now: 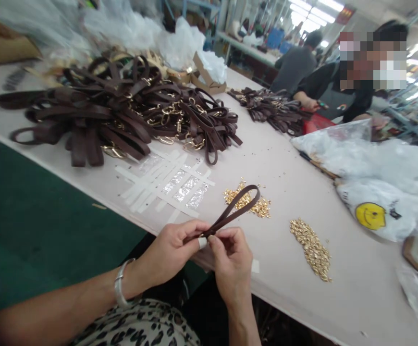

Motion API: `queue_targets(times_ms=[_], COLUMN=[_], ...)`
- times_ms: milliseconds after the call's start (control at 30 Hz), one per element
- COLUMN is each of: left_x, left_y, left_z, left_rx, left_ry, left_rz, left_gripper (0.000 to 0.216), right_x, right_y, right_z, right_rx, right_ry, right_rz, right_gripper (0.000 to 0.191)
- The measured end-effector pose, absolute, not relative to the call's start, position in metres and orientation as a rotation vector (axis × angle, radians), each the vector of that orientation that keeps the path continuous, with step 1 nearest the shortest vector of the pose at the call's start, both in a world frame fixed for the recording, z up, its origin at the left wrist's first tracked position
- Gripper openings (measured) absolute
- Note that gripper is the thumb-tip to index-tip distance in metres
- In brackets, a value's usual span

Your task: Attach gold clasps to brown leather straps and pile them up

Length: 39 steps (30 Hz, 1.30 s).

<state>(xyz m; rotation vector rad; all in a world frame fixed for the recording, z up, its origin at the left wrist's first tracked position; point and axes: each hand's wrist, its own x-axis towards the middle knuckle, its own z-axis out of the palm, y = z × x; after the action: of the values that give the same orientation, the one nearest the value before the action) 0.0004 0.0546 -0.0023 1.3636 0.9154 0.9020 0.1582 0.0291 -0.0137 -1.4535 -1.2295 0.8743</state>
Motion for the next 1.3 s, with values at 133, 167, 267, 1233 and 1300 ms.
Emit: queue_targets(times_ms=[133, 167, 267, 1233, 1300], left_x=[-0.002, -0.002, -0.002, -0.006, -0.005], left_y=[0.055, 0.056, 0.059, 0.054, 0.053], left_z=[-0.002, -0.002, -0.003, 0.005, 0.004], left_rx=[1.424, 1.379, 1.107, 0.578, 0.611], left_ry=[0.928, 0.898, 0.772, 0.788, 0.825], left_rz=[0.877, 0.856, 0.730, 0.726, 0.755], left_gripper=[0.030, 0.026, 0.023, 0.029, 0.027], right_x=[0.152, 0.152, 0.164, 0.357, 0.351], right_y=[0.028, 0.027, 0.026, 0.111, 0.107], right_z=[-0.010, -0.009, -0.006, -0.005, -0.007], right_rx=[-1.433, -1.443, -1.498, -2.381, -2.353], right_ry=[-1.262, -1.270, -1.349, -2.047, -1.988], right_rz=[0.851, 0.853, 0.852, -0.331, -0.319], right_gripper=[0.011, 0.010, 0.012, 0.033, 0.032])
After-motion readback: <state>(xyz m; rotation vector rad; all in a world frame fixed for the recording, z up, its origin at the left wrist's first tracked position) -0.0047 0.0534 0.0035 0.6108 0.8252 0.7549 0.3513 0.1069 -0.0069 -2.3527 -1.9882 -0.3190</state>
